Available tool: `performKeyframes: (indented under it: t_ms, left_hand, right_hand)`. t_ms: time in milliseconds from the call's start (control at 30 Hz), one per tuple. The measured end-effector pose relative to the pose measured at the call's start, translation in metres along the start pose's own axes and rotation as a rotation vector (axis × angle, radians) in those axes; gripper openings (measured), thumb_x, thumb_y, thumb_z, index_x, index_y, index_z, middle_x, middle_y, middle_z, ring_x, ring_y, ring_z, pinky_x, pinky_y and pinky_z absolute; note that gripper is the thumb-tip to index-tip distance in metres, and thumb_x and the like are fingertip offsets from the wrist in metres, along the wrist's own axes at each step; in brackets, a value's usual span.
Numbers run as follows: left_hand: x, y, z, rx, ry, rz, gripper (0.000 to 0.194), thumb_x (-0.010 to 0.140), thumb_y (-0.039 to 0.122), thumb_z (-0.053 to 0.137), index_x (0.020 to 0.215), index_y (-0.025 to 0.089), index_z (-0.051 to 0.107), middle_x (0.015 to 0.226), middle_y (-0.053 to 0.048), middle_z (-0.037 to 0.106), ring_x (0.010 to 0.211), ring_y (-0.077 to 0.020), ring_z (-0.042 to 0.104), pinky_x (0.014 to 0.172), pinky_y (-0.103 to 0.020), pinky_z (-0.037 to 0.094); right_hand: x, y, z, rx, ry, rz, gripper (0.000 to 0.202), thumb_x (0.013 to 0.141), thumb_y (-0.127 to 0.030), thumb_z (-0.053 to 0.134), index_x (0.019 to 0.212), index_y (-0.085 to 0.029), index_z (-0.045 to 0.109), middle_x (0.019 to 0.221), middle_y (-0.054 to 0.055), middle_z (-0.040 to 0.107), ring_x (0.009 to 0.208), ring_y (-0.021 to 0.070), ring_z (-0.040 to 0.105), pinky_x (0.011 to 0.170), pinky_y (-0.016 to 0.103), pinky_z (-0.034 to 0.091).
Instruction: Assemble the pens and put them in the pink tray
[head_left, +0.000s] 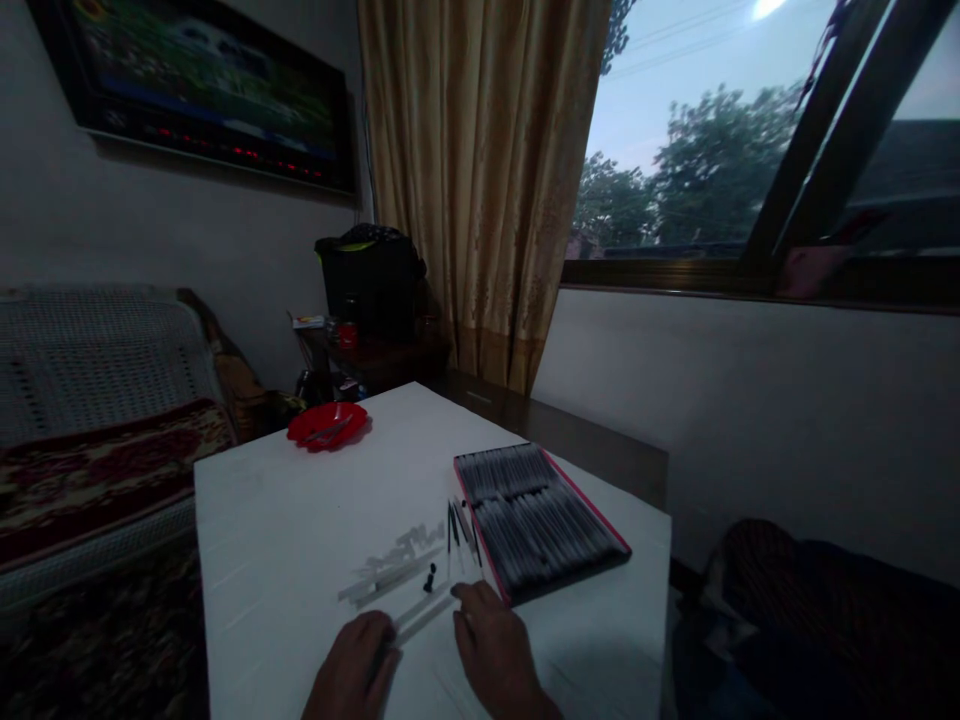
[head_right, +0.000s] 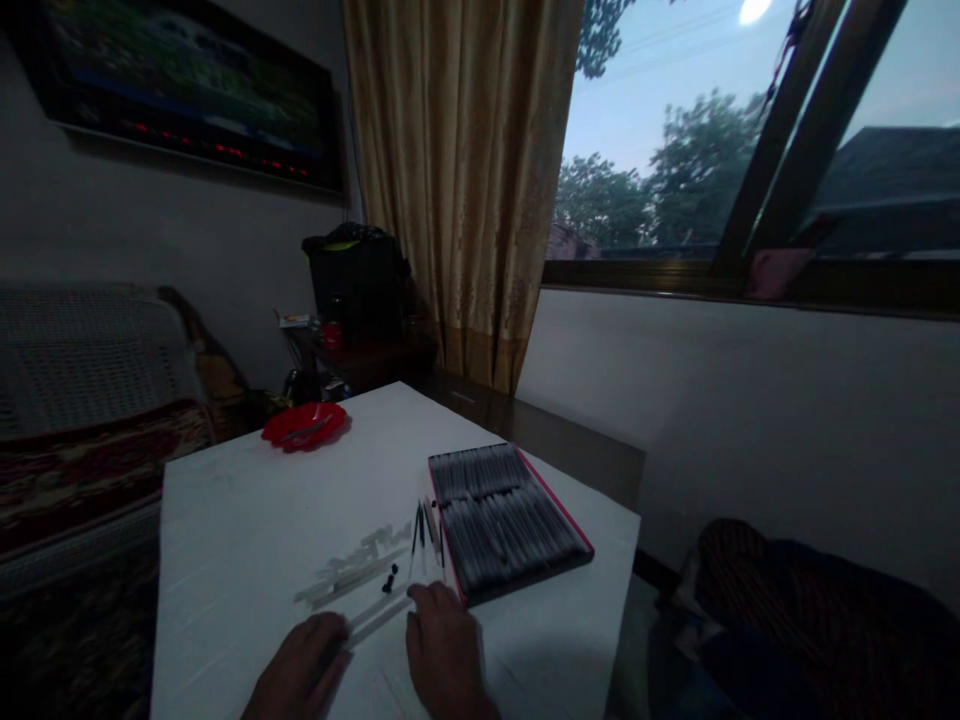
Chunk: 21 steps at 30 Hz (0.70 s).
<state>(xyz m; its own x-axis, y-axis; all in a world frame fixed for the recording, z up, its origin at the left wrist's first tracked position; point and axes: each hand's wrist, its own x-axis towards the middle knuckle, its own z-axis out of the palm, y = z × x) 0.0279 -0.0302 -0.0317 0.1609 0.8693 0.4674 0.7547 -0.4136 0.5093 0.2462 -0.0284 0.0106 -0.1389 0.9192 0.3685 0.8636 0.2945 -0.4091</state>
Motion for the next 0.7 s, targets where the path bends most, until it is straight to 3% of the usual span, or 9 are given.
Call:
performKeyframes:
  t_ms: [133,267,433,567,700]
  left_hand:
    - [-0.001,0.002,0.0,0.023,0.076,0.027,0.027,0.086,0.047,0.051,0.098,0.027,0.066,0.1,-0.005,0.07,0.094,-0.0208,0.066,0.084,-0.031,0.056]
    - [0.003,0.012,-0.007,0.03,0.062,0.022,0.029,0.085,0.049,0.051,0.096,0.026,0.067,0.099,-0.006,0.071,0.092,-0.0214,0.068,0.082,-0.031,0.057]
    - [0.004,0.013,-0.01,0.021,0.033,-0.013,0.03,0.083,0.049,0.055,0.099,0.027,0.067,0.101,-0.005,0.071,0.094,-0.0215,0.068,0.083,-0.032,0.057]
    - [0.006,0.014,-0.013,0.01,-0.008,-0.028,0.028,0.084,0.049,0.054,0.095,0.028,0.069,0.1,-0.004,0.072,0.093,-0.0198,0.068,0.082,-0.029,0.057]
    - [0.012,0.023,-0.02,0.028,-0.05,0.039,0.028,0.087,0.048,0.05,0.091,0.03,0.071,0.091,-0.002,0.072,0.086,-0.0175,0.067,0.077,-0.026,0.055]
  right_hand:
    - [0.014,-0.006,-0.005,0.025,-0.054,-0.003,0.033,0.076,-0.009,0.058,0.102,-0.028,0.064,0.102,0.003,0.063,0.093,0.0192,0.062,0.079,0.026,0.046]
    - [0.011,-0.005,-0.002,0.087,-0.06,-0.009,0.021,0.078,-0.007,0.059,0.089,-0.025,0.064,0.096,0.001,0.063,0.092,0.0172,0.061,0.079,0.024,0.045]
    - [0.003,0.005,0.004,0.239,-0.012,-0.035,0.012,0.083,-0.013,0.054,0.088,-0.022,0.06,0.086,0.001,0.065,0.081,0.0164,0.062,0.072,0.023,0.044]
    - [0.004,0.011,0.007,0.578,-0.013,0.103,0.008,0.082,-0.024,0.056,0.083,-0.02,0.062,0.073,0.0,0.064,0.067,0.0143,0.061,0.06,0.021,0.044]
    - [0.004,0.015,0.011,1.009,-0.058,0.306,0.028,0.076,-0.045,0.062,0.081,-0.018,0.064,0.058,-0.005,0.055,0.048,0.0101,0.052,0.045,0.019,0.039]
